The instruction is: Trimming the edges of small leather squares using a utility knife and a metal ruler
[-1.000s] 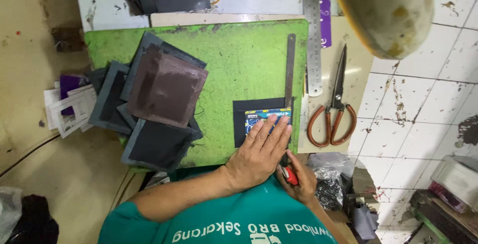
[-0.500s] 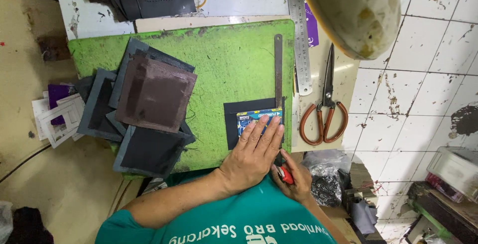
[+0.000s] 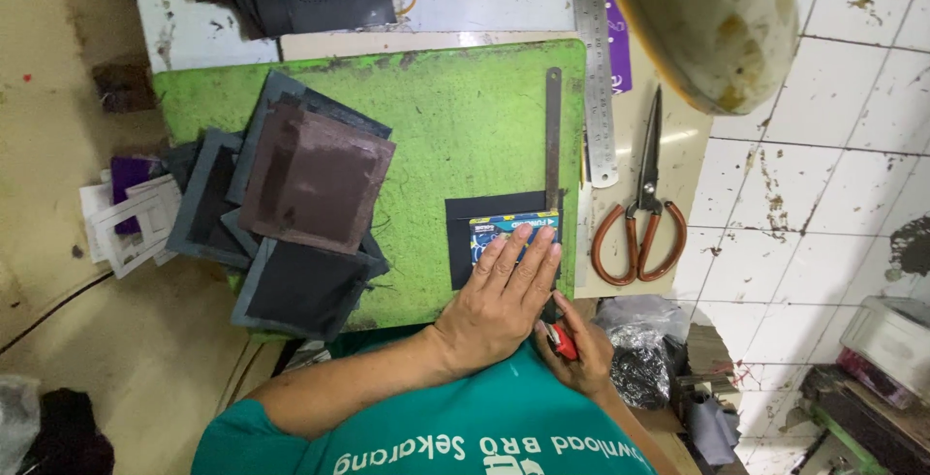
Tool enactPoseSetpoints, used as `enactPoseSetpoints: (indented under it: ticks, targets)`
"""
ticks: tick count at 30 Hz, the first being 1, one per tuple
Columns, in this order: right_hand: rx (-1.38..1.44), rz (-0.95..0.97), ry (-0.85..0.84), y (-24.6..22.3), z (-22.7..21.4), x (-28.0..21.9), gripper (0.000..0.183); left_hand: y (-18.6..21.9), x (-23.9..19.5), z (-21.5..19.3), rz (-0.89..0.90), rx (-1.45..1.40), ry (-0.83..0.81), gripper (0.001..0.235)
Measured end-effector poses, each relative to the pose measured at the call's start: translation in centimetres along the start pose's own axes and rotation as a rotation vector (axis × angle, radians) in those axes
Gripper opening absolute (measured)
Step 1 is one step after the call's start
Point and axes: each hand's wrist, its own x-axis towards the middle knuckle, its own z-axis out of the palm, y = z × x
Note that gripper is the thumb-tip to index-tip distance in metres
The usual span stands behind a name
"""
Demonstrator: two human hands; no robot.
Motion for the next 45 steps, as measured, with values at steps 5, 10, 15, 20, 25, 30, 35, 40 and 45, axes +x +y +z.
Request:
enactPoseSetpoints:
  ticks: [5, 10, 15, 20, 25, 30, 35, 40, 45]
  targets:
    - [0.113, 0.056, -0.063, 0.7, 0.2, -1.0, 0.059, 0.0, -0.2, -0.1, 0.002, 0.005, -0.010, 0.048]
    - [-0.041, -0.006, -0.002, 1.2, 0.4, -1.3, 0.054, 0.1, -0.4, 0.0, -0.004, 0.036, -0.022, 0.050]
    - [-0.076, 0.008, 0.043, 0.6, 0.4, -1.1, 0.054, 0.1, -0.5, 0.0, -0.006, 0.042, -0.024, 0.052]
    - [-0.026, 0.015, 0.009, 0.7, 0.2, -1.0, 0.056, 0.1, -0.5, 0.0, -0.005, 0.049, -0.040, 0.053]
    - [-0.044, 0.000, 0.002, 0.7, 0.2, -0.8, 0.058, 0.1, -0.5, 0.0, -0.008, 0.047, -0.025, 0.053]
    - [0.008, 0.007, 0.004, 0.1, -0.1, -0.3, 0.056, 0.1, -0.6, 0.0, 0.004, 0.066, -0.041, 0.054]
    - [-0.033, 0.009, -0.012, 0.5, 0.0, -0.6, 0.058, 0.1, -0.5, 0.0, -0.001, 0.062, -0.042, 0.054]
    - [-0.051, -0.022, -0.004, 0.8, 0.1, -0.8, 0.058, 0.1, -0.5, 0.0, 0.003, 0.062, -0.034, 0.052]
    - [-0.034, 0.004, -0.021, 1.1, 0.3, -1.2, 0.060, 0.1, -0.3, -0.1, -0.007, 0.046, -0.020, 0.051]
